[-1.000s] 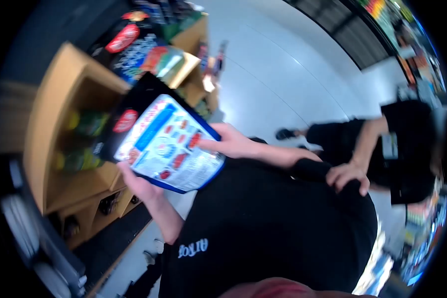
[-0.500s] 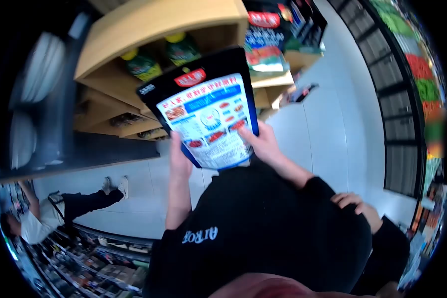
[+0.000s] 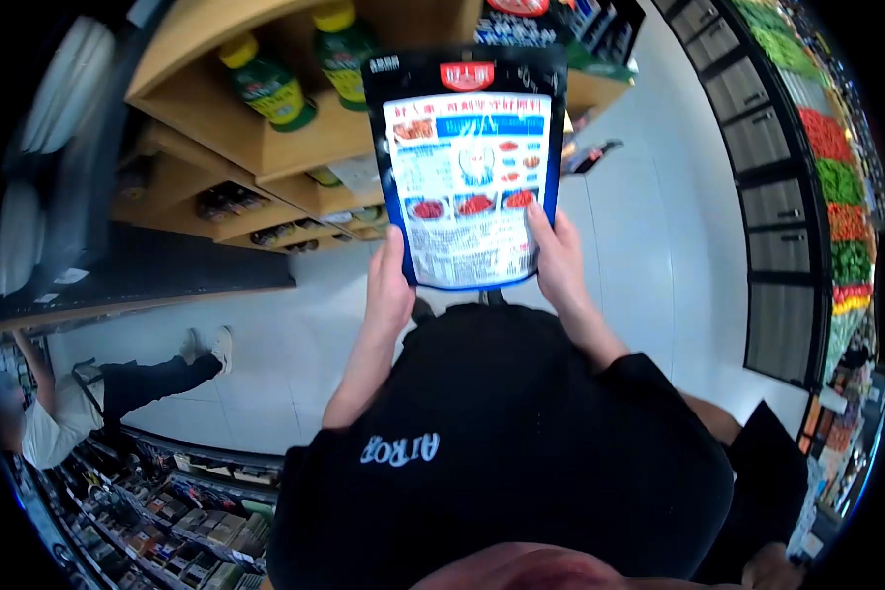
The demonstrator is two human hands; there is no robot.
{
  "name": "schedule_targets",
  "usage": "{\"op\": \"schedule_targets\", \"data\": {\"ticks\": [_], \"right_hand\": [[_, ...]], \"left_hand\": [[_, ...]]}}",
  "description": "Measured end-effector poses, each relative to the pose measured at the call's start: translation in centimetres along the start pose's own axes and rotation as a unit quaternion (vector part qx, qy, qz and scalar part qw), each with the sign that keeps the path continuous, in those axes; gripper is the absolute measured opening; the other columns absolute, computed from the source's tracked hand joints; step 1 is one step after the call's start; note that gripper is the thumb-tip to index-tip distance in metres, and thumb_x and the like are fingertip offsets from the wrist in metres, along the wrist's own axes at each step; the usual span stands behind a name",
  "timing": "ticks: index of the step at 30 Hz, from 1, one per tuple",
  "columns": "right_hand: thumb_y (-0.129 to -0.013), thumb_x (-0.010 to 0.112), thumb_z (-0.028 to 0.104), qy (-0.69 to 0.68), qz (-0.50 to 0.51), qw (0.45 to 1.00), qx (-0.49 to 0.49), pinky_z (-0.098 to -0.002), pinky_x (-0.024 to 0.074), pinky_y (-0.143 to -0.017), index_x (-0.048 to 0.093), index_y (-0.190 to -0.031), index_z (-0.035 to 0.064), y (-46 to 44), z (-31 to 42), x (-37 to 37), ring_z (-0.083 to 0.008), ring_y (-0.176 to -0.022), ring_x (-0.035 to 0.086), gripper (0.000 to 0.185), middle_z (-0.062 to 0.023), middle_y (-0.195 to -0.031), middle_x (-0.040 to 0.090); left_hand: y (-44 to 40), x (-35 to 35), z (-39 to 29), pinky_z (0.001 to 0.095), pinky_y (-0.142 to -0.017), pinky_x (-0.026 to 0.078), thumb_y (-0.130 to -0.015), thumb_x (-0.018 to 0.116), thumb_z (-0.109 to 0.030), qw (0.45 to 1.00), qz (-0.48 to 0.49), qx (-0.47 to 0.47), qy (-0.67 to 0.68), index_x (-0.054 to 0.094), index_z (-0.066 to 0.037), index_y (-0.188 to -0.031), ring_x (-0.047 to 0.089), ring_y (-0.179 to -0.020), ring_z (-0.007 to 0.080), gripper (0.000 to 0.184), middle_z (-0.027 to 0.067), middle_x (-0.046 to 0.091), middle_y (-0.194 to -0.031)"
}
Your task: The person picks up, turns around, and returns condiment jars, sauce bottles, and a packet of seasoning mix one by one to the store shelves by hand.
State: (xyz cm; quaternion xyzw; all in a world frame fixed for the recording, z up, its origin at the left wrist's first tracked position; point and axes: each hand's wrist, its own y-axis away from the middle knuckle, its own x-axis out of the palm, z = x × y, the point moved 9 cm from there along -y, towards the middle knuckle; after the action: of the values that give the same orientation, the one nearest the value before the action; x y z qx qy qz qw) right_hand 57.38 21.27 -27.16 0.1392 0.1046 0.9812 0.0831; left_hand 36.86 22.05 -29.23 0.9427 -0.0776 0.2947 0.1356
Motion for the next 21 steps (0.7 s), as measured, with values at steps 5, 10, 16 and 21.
{"op": "schedule_targets", "data": {"ticks": [5,10,16,21], "right_hand": [[-0.097,0.048,0.026,-0.022,-0.068,0.995,-0.064,-0.0237,0.0478,-0.075,0.056,-0.108,-0.0028,1.5,1.8,-4.1,-0.0088,-0.085,0.059,0.033,-0.0075,-0.098,0.063],[-0.099,0.041,0.029,-0.073,-0.102,0.991,-0.055,-0.0237,0.0483,-0.074,0.055,-0.107,-0.003,2.5,2.1,-8.1,-0.0102,-0.084,0.061,0.036,-0.0088,-0.099,0.064],[-0.099,0.041,0.03,-0.108,-0.106,0.985,-0.076,-0.0238,0.0473,-0.077,0.056,-0.108,-0.0027,2.1,2.0,-10.4,-0.0095,-0.087,0.06,0.037,-0.0088,-0.101,0.064],[-0.099,0.041,0.03,-0.115,-0.087,0.986,-0.087,-0.0238,0.0467,-0.078,0.056,-0.107,-0.0028,0.9,2.2,-10.7,-0.0095,-0.089,0.059,0.037,-0.0086,-0.102,0.063]], "left_hand": [[-1.5,3.8,1.5,0.0366,-0.098,0.04,-0.101,0.032,-0.032,1.0,0.006,0.021,0.017,0.04,0.005,-0.129,0.052,-0.114,0.0228,0.047,0.0146,0.053,-0.125],[-2.3,7.2,3.1,0.0328,-0.09,0.046,-0.101,0.032,-0.034,0.998,0.058,-0.036,0.012,0.045,0.005,-0.121,0.057,-0.106,0.0207,0.046,0.0148,0.056,-0.118],[-3.7,9.5,4.3,0.0309,-0.088,0.048,-0.1,0.033,-0.034,0.997,0.072,-0.034,-0.003,0.046,0.004,-0.12,0.058,-0.102,0.0179,0.045,0.0134,0.057,-0.115],[-4.9,9.6,4.0,0.029,-0.085,0.048,-0.101,0.033,-0.034,0.997,0.074,-0.01,-0.014,0.05,0.004,-0.116,0.059,-0.099,0.0161,0.043,0.0124,0.059,-0.112]]}}
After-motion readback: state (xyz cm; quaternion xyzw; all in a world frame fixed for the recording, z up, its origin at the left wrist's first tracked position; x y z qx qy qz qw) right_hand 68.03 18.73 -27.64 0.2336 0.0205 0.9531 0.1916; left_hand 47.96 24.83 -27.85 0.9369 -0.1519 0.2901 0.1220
